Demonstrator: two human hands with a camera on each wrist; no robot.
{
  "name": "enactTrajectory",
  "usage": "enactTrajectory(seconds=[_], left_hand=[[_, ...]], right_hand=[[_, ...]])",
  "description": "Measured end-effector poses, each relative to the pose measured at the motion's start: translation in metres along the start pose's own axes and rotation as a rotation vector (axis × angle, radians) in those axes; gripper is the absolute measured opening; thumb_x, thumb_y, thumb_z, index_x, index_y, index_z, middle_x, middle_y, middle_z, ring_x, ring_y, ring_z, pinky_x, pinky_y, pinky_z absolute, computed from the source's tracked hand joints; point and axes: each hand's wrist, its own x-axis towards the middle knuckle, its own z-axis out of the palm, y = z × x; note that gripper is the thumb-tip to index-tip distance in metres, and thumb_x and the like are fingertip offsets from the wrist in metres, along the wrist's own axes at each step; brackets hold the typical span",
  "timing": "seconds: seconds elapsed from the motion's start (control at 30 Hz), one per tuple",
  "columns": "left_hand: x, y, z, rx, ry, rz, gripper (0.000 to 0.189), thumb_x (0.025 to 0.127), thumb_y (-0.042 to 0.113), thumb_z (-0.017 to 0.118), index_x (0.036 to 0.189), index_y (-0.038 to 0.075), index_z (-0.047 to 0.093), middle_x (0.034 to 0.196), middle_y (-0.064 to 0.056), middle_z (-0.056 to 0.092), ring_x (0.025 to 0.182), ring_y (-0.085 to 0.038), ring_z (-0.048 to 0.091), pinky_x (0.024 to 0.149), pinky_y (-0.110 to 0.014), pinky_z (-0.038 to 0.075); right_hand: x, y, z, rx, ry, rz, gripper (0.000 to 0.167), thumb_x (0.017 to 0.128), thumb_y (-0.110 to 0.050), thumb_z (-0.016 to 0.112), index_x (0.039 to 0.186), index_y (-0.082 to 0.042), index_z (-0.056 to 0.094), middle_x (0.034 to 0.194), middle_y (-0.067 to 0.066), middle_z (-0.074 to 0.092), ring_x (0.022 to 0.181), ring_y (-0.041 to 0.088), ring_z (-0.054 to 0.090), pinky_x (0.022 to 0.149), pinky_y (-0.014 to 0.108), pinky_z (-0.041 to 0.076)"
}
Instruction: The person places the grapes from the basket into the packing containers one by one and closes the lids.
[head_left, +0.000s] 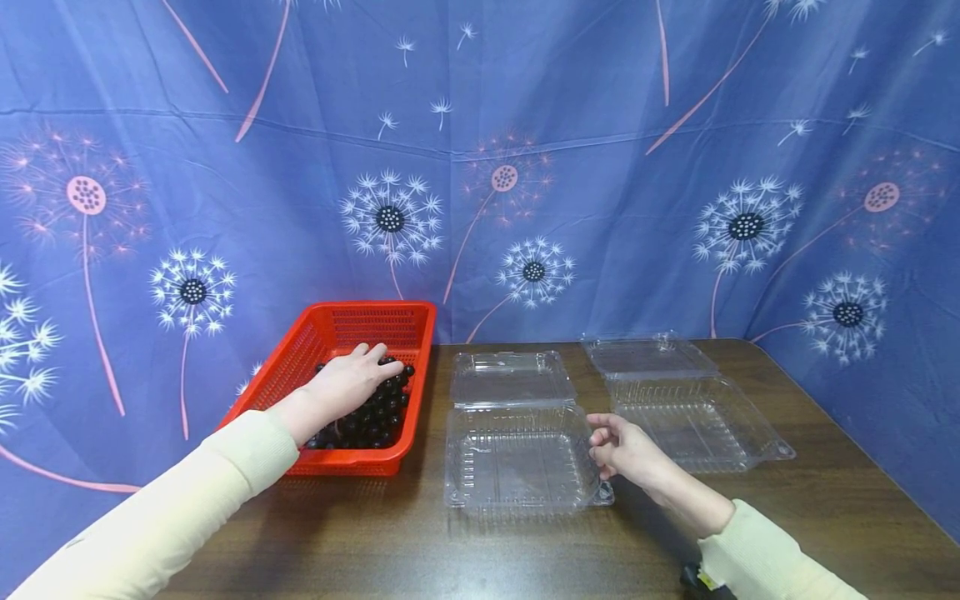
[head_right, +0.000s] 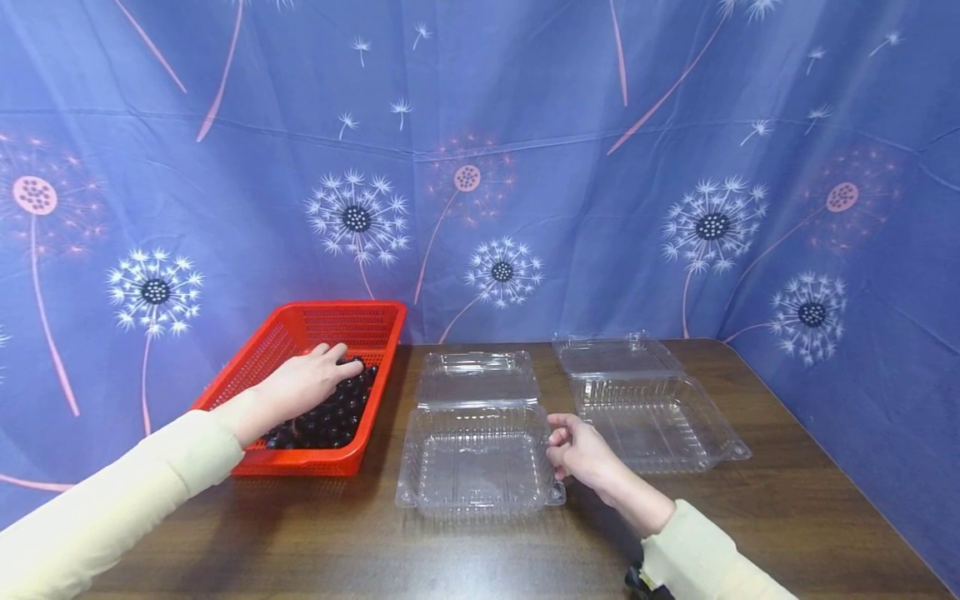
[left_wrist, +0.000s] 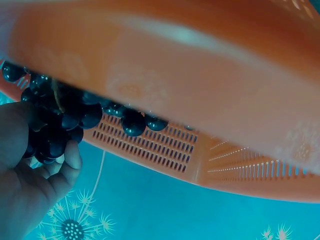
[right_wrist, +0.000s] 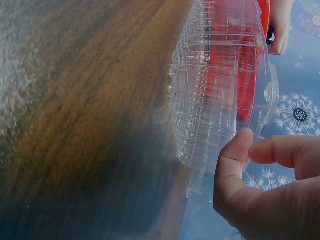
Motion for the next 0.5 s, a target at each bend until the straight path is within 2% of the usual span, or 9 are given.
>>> enactTrajectory(seconds=[0.23,0.5], left_hand=[[0.000,-0.005,-0.006,-0.008,0.015,-0.041,0.043,0.079,-0.005,0.063,0.112,0.022,0.059,0.101,-0.015,0.053,0.078,-0.032,0.052,0.043,-0.040,0.046],[0.000,-0.008,-0.014,-0.015,0.021,-0.069,0.043,0.078,-0.005,0.065,0.111,0.021,0.057,0.099,-0.015,0.052,0.074,-0.029,0.050,0.040,-0.036,0.043]], right_hand=[[0.001,0.000,0.000,0.008,-0.006,0.000,0.060,0.080,0.007,0.054,0.135,0.012,0.031,0.094,0.011,0.047,0.071,0.015,0.050,0.057,0.028,0.050],[0.001,0.001,0.000,0.025,-0.009,0.000,0.060,0.080,0.007,0.054,0.135,0.012,0.031,0.094,0.012,0.047,0.071,0.015,0.050,0.057,0.028,0.050]])
